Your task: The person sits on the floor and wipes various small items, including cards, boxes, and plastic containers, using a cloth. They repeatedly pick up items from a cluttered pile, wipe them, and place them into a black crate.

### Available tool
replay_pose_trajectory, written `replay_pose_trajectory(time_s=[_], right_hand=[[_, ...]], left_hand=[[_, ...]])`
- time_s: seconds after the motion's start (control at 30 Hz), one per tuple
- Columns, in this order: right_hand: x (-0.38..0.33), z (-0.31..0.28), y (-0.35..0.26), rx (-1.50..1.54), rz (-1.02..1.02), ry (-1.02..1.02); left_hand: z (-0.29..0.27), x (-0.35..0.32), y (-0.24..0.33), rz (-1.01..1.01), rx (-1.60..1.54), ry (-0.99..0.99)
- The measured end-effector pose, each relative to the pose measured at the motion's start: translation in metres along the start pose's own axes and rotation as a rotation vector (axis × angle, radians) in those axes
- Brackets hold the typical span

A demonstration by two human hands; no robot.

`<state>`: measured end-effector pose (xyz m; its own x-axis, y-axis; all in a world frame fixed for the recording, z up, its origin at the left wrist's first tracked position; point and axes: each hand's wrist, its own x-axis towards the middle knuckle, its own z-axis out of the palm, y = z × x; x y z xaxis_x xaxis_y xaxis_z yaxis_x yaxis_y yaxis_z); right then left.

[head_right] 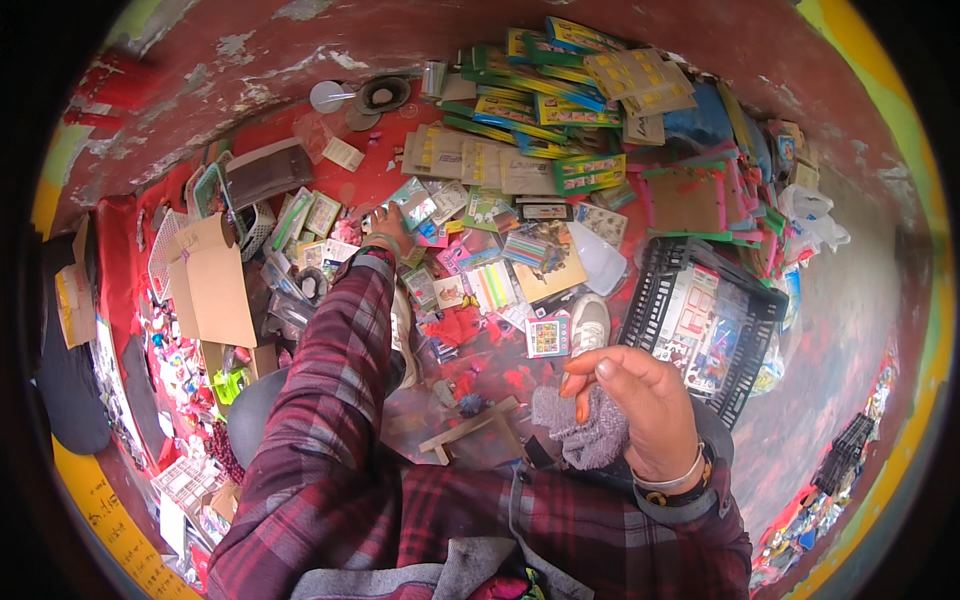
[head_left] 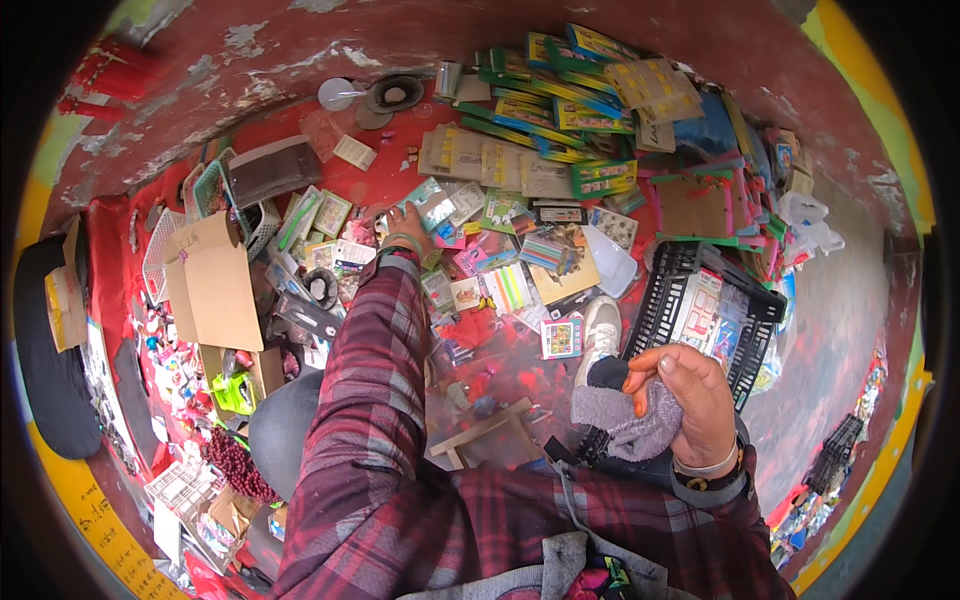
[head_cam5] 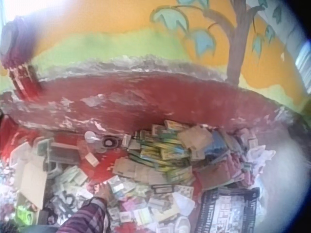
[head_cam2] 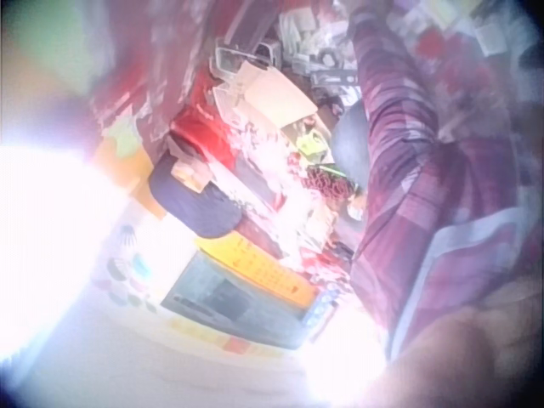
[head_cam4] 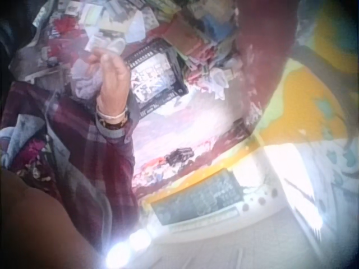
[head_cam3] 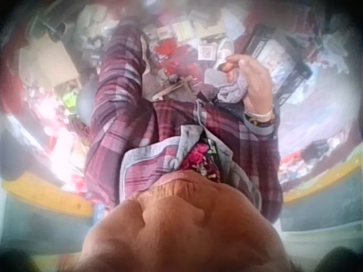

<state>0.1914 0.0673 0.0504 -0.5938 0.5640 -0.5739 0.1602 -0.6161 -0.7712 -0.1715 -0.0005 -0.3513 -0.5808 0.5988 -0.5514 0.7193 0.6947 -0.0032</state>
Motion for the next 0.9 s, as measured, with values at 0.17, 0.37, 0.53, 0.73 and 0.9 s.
replay_pose_trajectory(time_s=[0.17,0.37,0.53,0.73,0.9], right_hand=[[-0.005,-0.006,0.002,0.062,0.031,0.017],[-0.012,-0.003,0.002,0.063,0.01,-0.048],[-0.02,0.003,0.001,-0.009,-0.093,-0.107],[-0.013,0.0,0.006,-0.008,-0.242,-0.129],[-0.01,-0.011,0.005,0.039,-0.375,-0.077]], left_hand=[[-0.031,-0.021,0.026,0.048,-0.214,0.012],[-0.043,-0.032,0.017,0.037,-0.442,0.071],[-0.068,-0.058,0.017,0.064,-0.642,0.304],[-0.154,-0.147,0.05,0.449,-2.126,-0.29],[-0.233,-0.252,0.084,0.621,-2.005,-0.474]])
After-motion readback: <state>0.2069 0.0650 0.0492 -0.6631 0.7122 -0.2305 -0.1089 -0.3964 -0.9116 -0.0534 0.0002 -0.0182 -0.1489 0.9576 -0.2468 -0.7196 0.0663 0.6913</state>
